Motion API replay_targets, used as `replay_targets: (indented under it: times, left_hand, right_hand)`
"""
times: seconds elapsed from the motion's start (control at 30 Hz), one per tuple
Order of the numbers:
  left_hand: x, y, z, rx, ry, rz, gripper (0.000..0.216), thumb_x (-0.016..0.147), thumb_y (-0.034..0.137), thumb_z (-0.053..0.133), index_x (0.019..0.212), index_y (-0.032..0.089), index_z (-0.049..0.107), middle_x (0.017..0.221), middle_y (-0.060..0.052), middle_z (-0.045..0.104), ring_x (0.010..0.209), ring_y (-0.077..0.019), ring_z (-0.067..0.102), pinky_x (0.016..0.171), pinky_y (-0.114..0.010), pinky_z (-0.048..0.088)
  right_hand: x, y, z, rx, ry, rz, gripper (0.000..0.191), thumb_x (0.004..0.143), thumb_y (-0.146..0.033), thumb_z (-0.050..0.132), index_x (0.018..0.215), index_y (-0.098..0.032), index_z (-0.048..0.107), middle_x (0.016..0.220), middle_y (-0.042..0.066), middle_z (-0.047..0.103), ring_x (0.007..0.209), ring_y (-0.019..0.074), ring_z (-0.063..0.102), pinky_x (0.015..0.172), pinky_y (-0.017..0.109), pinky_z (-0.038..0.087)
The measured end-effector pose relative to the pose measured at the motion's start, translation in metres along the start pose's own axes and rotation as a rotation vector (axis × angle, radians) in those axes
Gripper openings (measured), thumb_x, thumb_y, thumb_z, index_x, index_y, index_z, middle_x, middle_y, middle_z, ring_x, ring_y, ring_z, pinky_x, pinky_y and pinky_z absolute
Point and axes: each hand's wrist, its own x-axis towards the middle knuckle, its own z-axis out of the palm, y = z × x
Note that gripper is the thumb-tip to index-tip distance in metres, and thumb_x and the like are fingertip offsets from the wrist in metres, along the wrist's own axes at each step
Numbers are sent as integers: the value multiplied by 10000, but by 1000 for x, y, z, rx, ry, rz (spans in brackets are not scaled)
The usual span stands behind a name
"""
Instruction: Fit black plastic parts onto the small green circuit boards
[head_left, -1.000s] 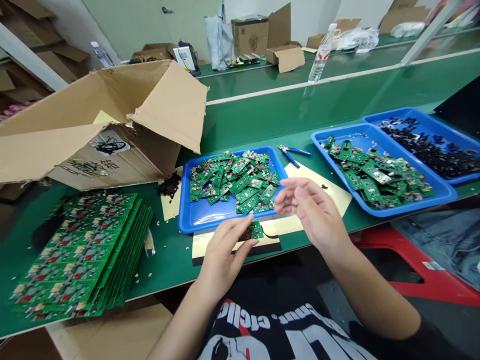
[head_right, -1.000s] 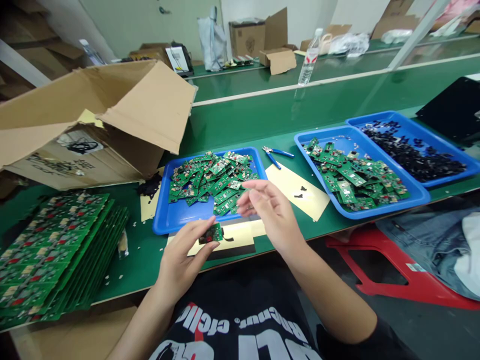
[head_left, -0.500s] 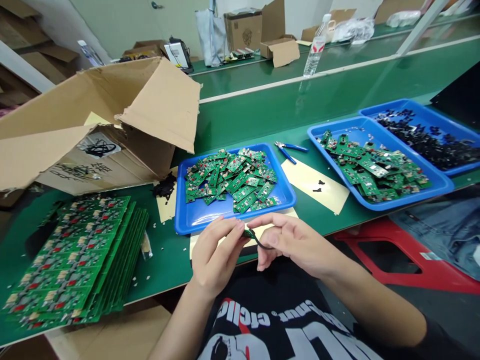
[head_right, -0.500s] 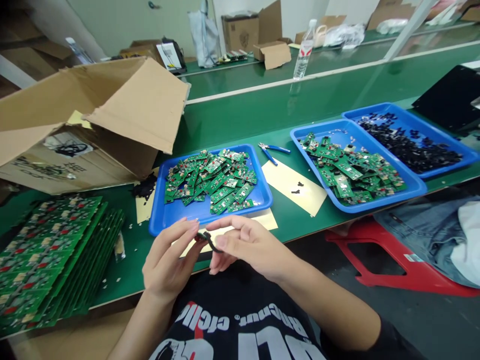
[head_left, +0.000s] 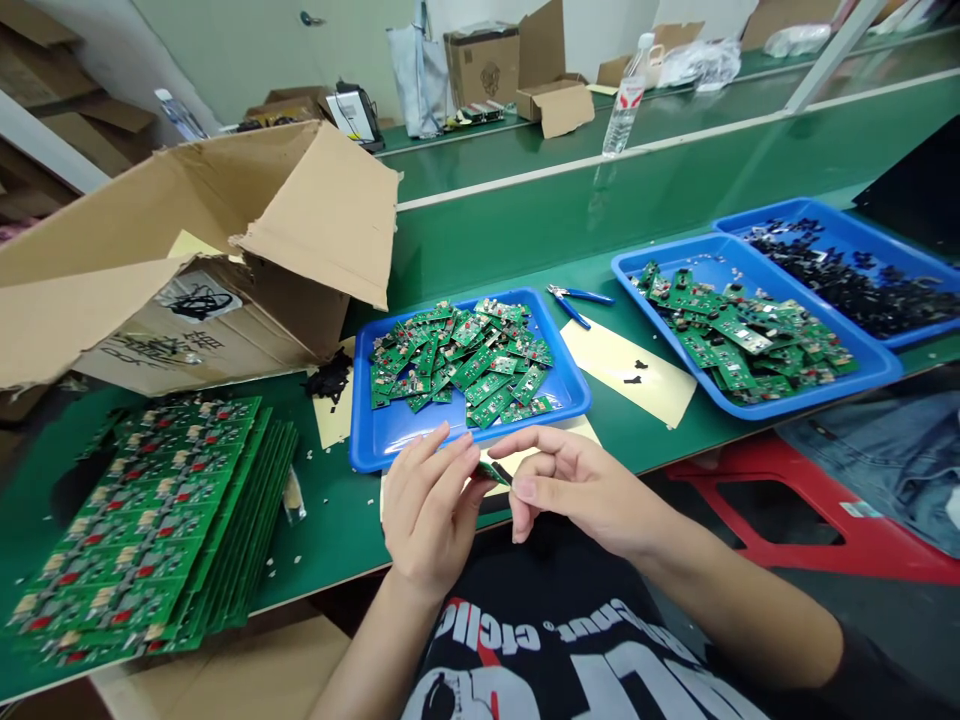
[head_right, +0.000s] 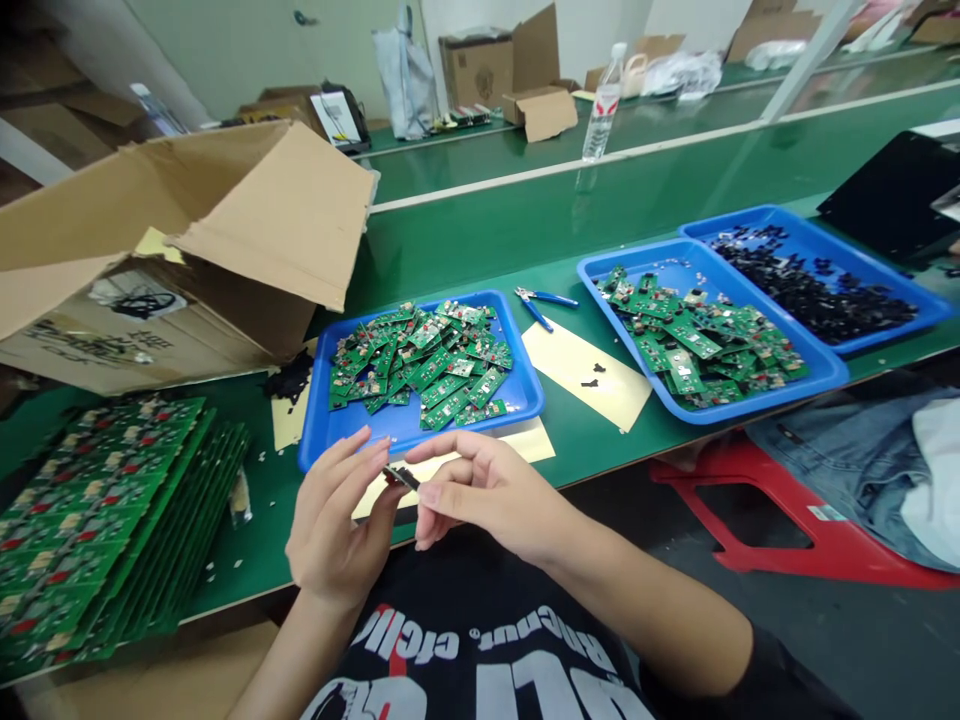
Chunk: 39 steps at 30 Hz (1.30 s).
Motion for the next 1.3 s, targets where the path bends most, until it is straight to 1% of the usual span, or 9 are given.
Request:
replay_targets:
  times: [0.17,0.33,0.53,0.7,0.83,1.0,1.17,1.23,1.3]
  left_hand:
    - [-2,3,3,-68,-6,-53,310,766,102,634,1065,148,566,972,-96,689,958,-202,644,837,-361,532]
    - [-4,3,1,-169,-106,-115,289,801,144,605,1081,172,542,1002,-87,684,944,-189,652,815,-336,550]
    - [-6,0,0,-253,-160,-190,303,818,165,580,1113,200,524,1037,-78,675,977,-190,639,838,-341,544]
    - [-5,3,2,-231,-310,-316,328,839,170,535,1164,184,490,1099,-102,648,1036,-202,614,885,-364,521]
    - [-8,7,5,-335,-300,-416,369,845,165,515,1208,198,454,1134,-102,628,1054,-192,605,879,-337,523]
    - [-11,13,9,-480,-275,-476,430,848,148,508,1260,214,406,1151,-103,623,1049,-188,611,886,-320,523]
    - [-11,17,12,-666,-275,-632,408,851,161,496,1254,201,451,1176,-112,613,1044,-192,614,865,-295,536]
    - [-12,19,14,-692,-235,-687,395,850,155,487,1242,206,473,1144,-100,628,998,-172,635,838,-272,545]
    - [-12,21,16,-667,-215,-709,369,850,146,474,1213,203,508,1094,-90,650,934,-155,656,798,-255,555]
  right_hand:
    - [7,6,-5,126,-37,81,245,744,-284,686,894,-147,549,570,-35,650,518,90,631,569,225,527]
    - [13,7,-15,104,-67,170,274,683,-327,735,723,-132,547,562,-8,660,512,103,642,542,216,521]
    - [11,0,-10,-221,32,27,206,740,-328,664,746,-142,576,619,3,649,543,100,616,570,243,520]
    - [7,-2,-3,-725,167,-230,65,811,-213,540,773,-177,578,688,-2,620,621,109,578,584,230,468]
    - [7,1,-2,-991,235,-398,105,834,-205,507,768,-185,586,718,7,604,680,130,561,633,248,447]
    - [7,3,-3,-1029,242,-449,130,863,-218,484,780,-193,581,770,20,626,721,141,576,687,267,456]
    - [6,9,-1,-1039,316,-438,105,854,-219,480,817,-194,575,821,45,645,765,160,599,709,285,472]
    - [7,12,0,-1018,357,-415,78,842,-221,486,879,-198,551,795,38,646,726,155,607,678,279,480]
    - [8,15,0,-982,388,-382,154,831,-223,492,982,-200,508,749,20,641,682,151,614,640,268,482]
